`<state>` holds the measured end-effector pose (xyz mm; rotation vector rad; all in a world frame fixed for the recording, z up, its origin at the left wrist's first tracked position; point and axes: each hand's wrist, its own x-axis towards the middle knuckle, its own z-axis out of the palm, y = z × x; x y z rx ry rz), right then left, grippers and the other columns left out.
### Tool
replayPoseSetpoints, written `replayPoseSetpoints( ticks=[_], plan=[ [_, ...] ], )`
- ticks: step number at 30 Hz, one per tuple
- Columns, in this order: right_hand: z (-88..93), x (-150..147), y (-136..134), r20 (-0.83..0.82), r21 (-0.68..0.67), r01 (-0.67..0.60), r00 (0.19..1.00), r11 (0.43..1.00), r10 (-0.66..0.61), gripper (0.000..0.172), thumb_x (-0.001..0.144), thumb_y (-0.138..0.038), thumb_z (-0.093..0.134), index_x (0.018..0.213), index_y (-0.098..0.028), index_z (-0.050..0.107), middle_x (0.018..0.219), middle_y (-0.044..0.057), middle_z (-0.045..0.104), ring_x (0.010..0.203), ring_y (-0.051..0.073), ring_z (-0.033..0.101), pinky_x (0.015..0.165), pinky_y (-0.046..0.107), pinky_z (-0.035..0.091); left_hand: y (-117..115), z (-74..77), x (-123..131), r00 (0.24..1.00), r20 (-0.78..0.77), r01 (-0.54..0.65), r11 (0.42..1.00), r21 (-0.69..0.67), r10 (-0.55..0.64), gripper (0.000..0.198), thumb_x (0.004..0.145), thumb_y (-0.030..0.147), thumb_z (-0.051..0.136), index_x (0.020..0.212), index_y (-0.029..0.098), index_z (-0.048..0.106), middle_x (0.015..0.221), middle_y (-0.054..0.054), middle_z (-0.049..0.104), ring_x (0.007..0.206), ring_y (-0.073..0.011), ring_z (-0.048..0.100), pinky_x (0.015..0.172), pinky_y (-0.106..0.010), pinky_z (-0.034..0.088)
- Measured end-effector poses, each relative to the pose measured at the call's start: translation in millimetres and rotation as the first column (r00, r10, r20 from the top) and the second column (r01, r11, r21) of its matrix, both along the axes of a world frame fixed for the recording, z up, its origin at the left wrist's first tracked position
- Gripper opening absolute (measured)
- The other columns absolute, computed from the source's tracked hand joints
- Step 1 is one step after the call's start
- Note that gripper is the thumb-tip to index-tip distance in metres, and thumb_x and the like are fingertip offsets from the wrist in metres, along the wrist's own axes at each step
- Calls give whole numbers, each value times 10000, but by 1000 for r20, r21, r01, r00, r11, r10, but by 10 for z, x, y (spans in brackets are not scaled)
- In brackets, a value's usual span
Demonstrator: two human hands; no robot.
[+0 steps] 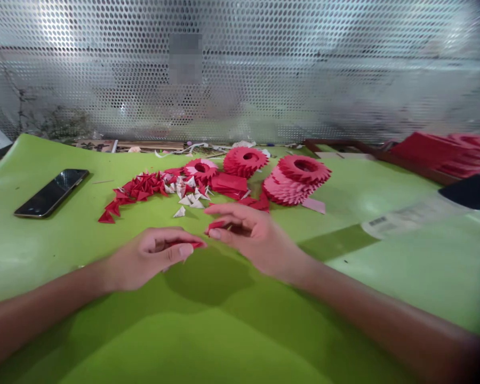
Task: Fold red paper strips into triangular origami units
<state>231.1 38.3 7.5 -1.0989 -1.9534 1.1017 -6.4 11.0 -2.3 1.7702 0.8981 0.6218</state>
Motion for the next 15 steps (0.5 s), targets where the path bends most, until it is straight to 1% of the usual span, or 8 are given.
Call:
replayPoseSetpoints(
  ticks=[2, 4, 5, 7, 10, 12, 15],
  plan=[
    [38, 8, -21, -21, 73, 6, 1000, 997, -4, 159, 878, -309, 686, 1005, -218, 718, 929, 32, 738, 748, 146, 668, 634, 276, 553, -13, -2, -5, 1000, 7, 9, 1000, 4, -9, 356, 995, 446, 511, 1148, 178, 691, 740, -6, 595, 549, -93, 439, 428, -178, 339],
    [64, 20, -48, -52, 192, -1, 999, 981, 12, 89, 878, -282, 692, 918, -210, 726, 936, 38, 742, 803, 156, 688, 687, 287, 577, -26, -14, -9, 1000, -3, 17, 1000, 0, -17, 353, 995, 448, 513, 1147, 183, 689, 752, -9, 598, 555, -97, 448, 427, -181, 344],
    [71, 26, -65, -67, 260, -15, 997, 965, 34, 69, 878, -263, 695, 908, -210, 727, 952, 43, 743, 822, 159, 693, 698, 289, 585, -30, -21, -10, 1000, -4, 20, 1000, -2, -20, 349, 995, 447, 515, 1145, 185, 689, 756, -10, 598, 560, -99, 452, 431, -182, 351],
    [78, 34, -105, -70, 404, -55, 993, 913, 91, 47, 882, -214, 691, 909, -216, 729, 949, 44, 747, 825, 158, 695, 695, 287, 593, -33, -32, -7, 1000, 7, 21, 1000, -6, -21, 337, 995, 437, 516, 1139, 187, 690, 746, -5, 586, 564, -100, 454, 447, -185, 368],
    [71, 29, -166, -12, 577, -107, 990, 810, 139, 96, 890, -156, 683, 924, -234, 728, 860, 18, 762, 761, 152, 699, 680, 291, 596, -27, -36, 6, 999, 34, 11, 1000, 1, -11, 332, 993, 431, 518, 1123, 178, 690, 720, 0, 573, 557, -100, 454, 447, -183, 374],
    [58, 19, -195, 22, 643, -118, 991, 757, 136, 130, 894, -141, 678, 944, -250, 728, 855, 7, 773, 750, 153, 709, 684, 299, 599, -23, -30, 13, 999, 34, 14, 1000, 14, -14, 329, 994, 427, 518, 1121, 176, 688, 734, -6, 589, 567, -101, 472, 456, -181, 391],
    [38, 9, -208, 49, 687, -137, 989, 713, 142, 163, 903, -123, 659, 968, -257, 725, 865, 3, 780, 737, 149, 718, 684, 299, 601, -22, -23, 10, 1000, 21, 22, 1000, 19, -22, 322, 1001, 417, 509, 1115, 177, 692, 737, -8, 600, 570, -98, 485, 464, -178, 405]
  ],
)
